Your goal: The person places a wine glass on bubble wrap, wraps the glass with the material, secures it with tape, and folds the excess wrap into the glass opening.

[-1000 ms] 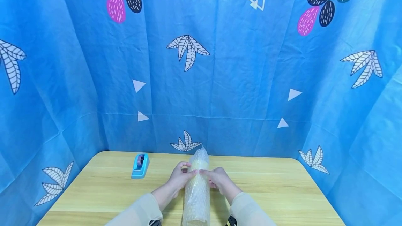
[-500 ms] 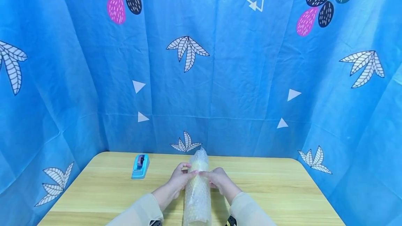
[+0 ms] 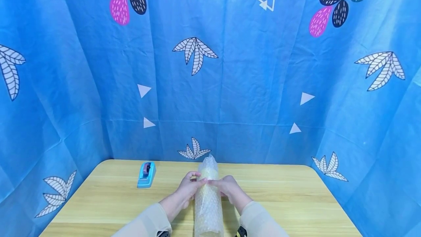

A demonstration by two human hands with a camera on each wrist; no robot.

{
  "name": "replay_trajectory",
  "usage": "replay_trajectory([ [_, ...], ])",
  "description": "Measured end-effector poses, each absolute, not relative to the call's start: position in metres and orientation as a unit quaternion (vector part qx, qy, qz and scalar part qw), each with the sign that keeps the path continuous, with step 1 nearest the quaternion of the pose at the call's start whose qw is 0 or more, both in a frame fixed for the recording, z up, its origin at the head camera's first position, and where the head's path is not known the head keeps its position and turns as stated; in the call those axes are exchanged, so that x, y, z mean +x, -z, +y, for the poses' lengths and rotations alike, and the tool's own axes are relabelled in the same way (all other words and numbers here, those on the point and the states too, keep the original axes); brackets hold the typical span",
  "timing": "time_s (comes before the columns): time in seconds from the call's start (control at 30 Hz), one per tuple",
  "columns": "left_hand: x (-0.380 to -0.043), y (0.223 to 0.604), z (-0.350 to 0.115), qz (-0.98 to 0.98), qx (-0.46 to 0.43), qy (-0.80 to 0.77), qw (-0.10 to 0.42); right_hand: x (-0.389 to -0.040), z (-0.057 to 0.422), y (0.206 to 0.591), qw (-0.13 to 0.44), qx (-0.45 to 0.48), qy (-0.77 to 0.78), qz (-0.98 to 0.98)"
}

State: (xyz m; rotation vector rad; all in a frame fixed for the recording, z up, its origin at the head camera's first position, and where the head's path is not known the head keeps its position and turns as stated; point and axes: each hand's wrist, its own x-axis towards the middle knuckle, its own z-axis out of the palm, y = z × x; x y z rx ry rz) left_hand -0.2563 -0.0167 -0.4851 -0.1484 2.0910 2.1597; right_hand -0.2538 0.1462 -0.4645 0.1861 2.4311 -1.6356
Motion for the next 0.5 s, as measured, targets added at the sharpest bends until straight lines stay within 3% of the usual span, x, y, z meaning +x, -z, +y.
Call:
replay_trajectory([
  [0.5,-0.2579,0.4809,-0.0144,0.674,-0.075,-0.729,0.089,-0.2528,0.1426,0.4623,0.093,0.070,0.525,0.843],
])
